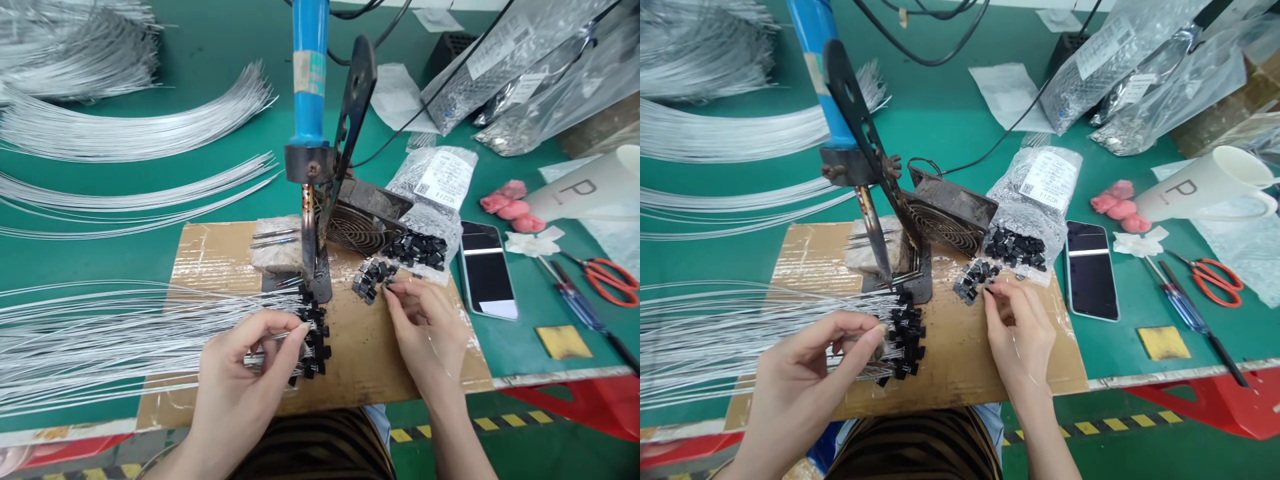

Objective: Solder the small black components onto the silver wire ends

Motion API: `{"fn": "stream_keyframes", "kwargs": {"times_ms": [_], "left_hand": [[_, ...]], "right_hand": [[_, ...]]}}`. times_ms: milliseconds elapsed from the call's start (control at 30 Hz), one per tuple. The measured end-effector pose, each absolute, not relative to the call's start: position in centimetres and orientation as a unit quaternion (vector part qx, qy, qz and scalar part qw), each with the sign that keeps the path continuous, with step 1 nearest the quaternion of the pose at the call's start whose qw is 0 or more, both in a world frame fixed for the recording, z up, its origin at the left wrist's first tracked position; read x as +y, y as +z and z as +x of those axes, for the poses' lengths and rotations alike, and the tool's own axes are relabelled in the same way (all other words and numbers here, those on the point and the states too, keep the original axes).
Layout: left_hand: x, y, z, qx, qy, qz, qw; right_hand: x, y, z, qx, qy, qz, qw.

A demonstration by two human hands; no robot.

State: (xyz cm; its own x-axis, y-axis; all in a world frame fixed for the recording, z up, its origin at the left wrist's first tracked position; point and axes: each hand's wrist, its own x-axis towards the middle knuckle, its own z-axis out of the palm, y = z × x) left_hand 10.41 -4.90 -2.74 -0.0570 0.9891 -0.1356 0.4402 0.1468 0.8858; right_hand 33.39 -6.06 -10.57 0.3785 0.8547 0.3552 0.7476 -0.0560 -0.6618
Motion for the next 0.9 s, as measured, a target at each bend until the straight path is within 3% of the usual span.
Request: {"fn": "stream_keyframes", "kwargs": {"times_ms": [167, 433, 667, 900], "left_hand": [[-4.8, -3.3, 9.9, 0.635, 0.332, 0.568, 0.406], [-4.6, -4.1, 8.8, 0.613, 0.302, 0.582, 0.441], [-4.1, -3.3, 9.1, 0.573, 0.325, 0.544, 0.52], [-3.7, -2.9, 9.5, 0.549, 0.349, 0.528, 0.546]], "right_hand": [[-6.5, -10.0, 32.9, -0.43, 0.141, -0.753, 0.478], [-6.9, -7.0, 29.6, -0.388, 0.33, -0.641, 0.574], [-6.9, -5.9, 26.6, -0.33, 0.522, -0.551, 0.561], [-6.9, -5.9, 25.6, -0.341, 0.536, -0.538, 0.554]]}}
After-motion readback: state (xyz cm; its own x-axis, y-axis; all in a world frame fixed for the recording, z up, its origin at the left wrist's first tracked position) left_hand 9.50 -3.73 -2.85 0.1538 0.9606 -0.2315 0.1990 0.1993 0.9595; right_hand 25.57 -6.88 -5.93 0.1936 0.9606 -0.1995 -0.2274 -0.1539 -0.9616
